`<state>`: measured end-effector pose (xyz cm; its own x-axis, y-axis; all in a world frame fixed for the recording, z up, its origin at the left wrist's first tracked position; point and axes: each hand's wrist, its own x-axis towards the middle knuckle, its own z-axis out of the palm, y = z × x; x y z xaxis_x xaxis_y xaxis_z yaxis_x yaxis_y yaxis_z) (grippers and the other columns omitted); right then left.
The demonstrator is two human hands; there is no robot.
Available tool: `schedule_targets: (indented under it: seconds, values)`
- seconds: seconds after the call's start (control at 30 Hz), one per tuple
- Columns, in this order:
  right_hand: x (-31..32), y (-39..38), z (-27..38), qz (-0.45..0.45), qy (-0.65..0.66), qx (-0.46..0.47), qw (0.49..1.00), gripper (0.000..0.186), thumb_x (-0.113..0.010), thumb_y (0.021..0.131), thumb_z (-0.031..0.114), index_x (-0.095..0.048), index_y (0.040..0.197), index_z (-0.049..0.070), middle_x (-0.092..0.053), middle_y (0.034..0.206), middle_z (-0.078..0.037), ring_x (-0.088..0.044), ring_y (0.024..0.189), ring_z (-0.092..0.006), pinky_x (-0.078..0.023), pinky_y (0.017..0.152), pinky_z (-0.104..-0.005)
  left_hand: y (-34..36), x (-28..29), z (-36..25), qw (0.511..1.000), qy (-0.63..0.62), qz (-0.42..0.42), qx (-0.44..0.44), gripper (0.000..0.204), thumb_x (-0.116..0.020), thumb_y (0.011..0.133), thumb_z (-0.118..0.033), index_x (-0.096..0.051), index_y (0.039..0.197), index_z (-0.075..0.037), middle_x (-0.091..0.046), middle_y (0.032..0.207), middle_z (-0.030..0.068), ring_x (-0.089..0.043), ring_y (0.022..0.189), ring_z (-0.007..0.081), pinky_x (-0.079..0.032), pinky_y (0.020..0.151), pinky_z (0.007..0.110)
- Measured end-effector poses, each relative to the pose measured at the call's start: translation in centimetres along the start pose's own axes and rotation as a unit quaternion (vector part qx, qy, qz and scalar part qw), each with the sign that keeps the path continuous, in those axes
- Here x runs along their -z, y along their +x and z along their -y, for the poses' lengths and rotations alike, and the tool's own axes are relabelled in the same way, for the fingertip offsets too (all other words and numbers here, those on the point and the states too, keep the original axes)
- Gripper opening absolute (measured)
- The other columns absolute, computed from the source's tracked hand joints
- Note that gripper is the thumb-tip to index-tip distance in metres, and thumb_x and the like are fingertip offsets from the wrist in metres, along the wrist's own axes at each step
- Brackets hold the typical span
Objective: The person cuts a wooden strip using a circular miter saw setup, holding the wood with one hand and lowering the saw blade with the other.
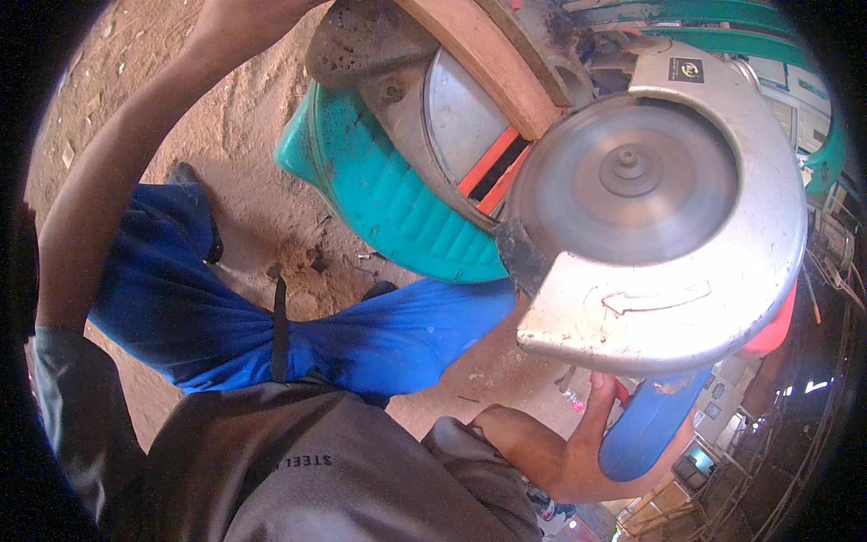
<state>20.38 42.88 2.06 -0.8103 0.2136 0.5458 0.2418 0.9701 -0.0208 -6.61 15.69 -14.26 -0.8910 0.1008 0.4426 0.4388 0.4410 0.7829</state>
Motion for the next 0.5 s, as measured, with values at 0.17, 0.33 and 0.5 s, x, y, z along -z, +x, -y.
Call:
schedule_targets:
  seconds: [0.17, 0.33, 0.5]
  values:
    - [-0.09, -0.03, -0.04, 0.006, -0.013, 0.007, 1.0, 0.064, -0.093, 0.072, 0.014, -0.058, 0.119, -0.012, -0.069, 0.093, -0.016, -0.069, 0.069, -0.0178, -0.055, 0.058, -0.0264, 0.05, -0.09, 0.12, 1.0, 0.024, -0.006, -0.011, 0.036, -0.095, 0.07, -0.029, -0.074, 0.09, -0.007, -0.06, 0.101, 0.003, -0.059, 0.08, 0.0084, -0.055, 0.07, 0.024]
    - [-0.09, -0.17, -0.11, 0.008, -0.015, 0.013, 1.0, 0.065, -0.093, 0.072, 0.016, -0.058, 0.119, -0.012, -0.07, 0.09, -0.015, -0.069, 0.068, -0.0176, -0.054, 0.057, -0.0267, 0.0, -0.18, 0.35, 1.0, 0.01, -0.005, -0.009, 0.036, -0.095, 0.07, -0.029, -0.073, 0.088, -0.006, -0.061, 0.102, 0.0042, -0.059, 0.08, 0.0093, -0.055, 0.07, 0.024]
    - [-0.06, -0.15, -0.08, 0.016, -0.036, 0.019, 0.999, 0.067, -0.094, 0.072, 0.017, -0.058, 0.119, -0.013, -0.071, 0.089, -0.015, -0.07, 0.068, -0.0179, -0.055, 0.057, -0.0272, 0.08, -0.24, 0.59, 1.0, 0.011, -0.006, -0.005, 0.037, -0.095, 0.069, -0.028, -0.073, 0.088, -0.006, -0.062, 0.1, 0.0055, -0.059, 0.078, 0.0099, -0.054, 0.069, 0.025]
